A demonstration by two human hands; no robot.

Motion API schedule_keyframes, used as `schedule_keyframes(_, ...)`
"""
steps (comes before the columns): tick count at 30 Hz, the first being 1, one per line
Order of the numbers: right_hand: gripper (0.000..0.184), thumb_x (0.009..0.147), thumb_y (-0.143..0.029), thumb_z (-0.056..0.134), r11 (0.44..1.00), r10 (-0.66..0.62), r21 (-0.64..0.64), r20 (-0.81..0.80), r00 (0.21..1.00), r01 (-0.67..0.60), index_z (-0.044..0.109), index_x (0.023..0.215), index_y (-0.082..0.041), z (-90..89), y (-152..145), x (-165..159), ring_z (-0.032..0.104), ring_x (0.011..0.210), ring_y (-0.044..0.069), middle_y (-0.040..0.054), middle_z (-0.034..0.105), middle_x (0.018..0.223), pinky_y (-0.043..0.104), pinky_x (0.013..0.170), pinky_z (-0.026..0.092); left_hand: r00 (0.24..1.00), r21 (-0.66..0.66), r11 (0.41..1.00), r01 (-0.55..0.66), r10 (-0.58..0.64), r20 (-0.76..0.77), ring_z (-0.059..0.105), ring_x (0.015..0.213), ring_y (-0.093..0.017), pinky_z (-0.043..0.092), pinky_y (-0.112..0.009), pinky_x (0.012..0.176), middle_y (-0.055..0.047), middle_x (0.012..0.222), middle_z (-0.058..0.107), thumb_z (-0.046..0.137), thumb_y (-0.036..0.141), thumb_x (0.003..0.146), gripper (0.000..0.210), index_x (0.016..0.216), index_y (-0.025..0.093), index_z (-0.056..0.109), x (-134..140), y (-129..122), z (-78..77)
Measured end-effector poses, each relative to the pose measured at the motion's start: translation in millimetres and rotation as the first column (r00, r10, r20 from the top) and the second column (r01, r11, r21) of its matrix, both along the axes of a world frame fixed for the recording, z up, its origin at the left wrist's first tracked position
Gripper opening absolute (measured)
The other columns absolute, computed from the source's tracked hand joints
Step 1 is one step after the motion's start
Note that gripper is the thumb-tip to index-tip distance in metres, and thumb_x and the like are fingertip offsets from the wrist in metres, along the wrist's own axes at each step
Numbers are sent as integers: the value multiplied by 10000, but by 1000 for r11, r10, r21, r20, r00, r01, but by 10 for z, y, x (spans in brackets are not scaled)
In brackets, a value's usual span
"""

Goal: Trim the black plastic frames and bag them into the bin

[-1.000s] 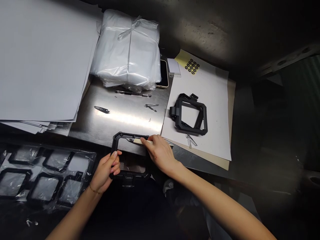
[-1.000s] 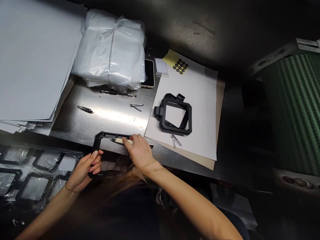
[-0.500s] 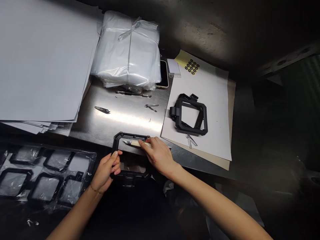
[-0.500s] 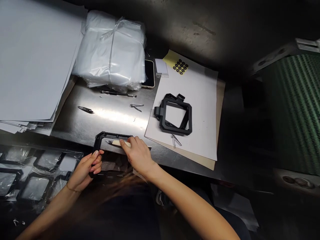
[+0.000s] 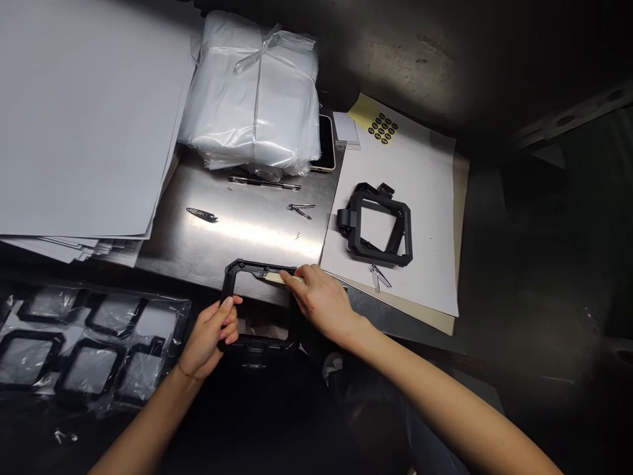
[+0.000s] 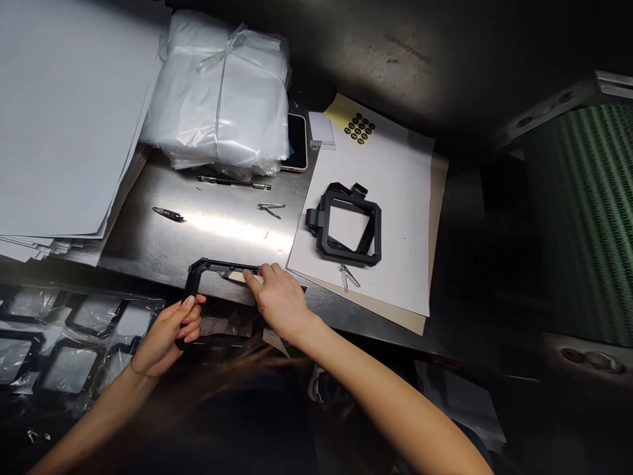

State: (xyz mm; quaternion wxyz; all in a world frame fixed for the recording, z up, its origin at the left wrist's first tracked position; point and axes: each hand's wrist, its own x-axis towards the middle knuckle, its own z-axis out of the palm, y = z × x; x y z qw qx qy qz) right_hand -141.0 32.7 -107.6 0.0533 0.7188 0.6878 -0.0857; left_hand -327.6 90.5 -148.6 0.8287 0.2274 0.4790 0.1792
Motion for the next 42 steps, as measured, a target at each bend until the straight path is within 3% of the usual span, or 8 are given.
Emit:
schedule_keyframes(5,332,816,-136,408,999,30,25,-2,1000,-30,484,1130,-212,-8,48,23,441,724,180,68,539,857,256,547,290,1000,4,1000,0,0,0,212,350,-1,223,-144,340,92,500,314,518,293,766,195,813,110,567,14,18,9)
schedule_keyframes(11,331,844,-138,348,993,86,87,-33,996,-83,474,1139,-220,-166,45,94,410,749,188,82,535,905,273,592,298,1000,24,1000,-8,8,-6,211,353,-2,226,-145,342,92,502,306,513,295,769,198,805,109,566,12,9,13)
schedule_keyframes(16,300,867,-207,344,984,152,112,-92,984,-141,473,1131,-268,-226,79,37,431,777,168,39,553,920,258,621,316,1000,36,999,-4,4,-4,213,359,-2,229,-144,347,92,504,303,498,285,782,195,824,106,563,17,1,9)
schedule_keyframes(23,353,907,-213,202,997,-48,64,-57,997,51,433,1150,-102,-22,159,157,522,706,148,80,573,846,244,570,339,1000,19,1000,-16,16,-4,220,348,-7,229,-148,333,94,495,315,506,274,777,179,806,107,562,26,3,21)
schedule_keyframes(26,300,887,-266,298,1000,26,-12,-36,999,-26,465,1119,-173,124,222,172,535,626,148,36,586,790,255,482,291,1000,6,1000,-20,20,3,222,345,-6,230,-148,330,94,494,321,510,272,775,176,802,107,563,28,6,14)
schedule_keyframes(30,272,799,-155,433,979,164,-120,-10,986,-164,505,1058,-195,234,315,51,534,586,159,17,590,744,276,429,214,1000,1,1000,-28,28,12,226,341,-7,233,-146,327,97,487,324,526,279,762,176,796,112,569,24,8,1)
schedule_keyframes(42,242,818,-111,370,960,227,-182,70,971,-211,491,1024,-153,214,421,-7,548,651,196,60,578,767,283,477,279,999,-14,999,-29,30,25,222,343,-5,233,-144,330,95,486,320,518,272,770,175,793,106,569,23,12,-1)
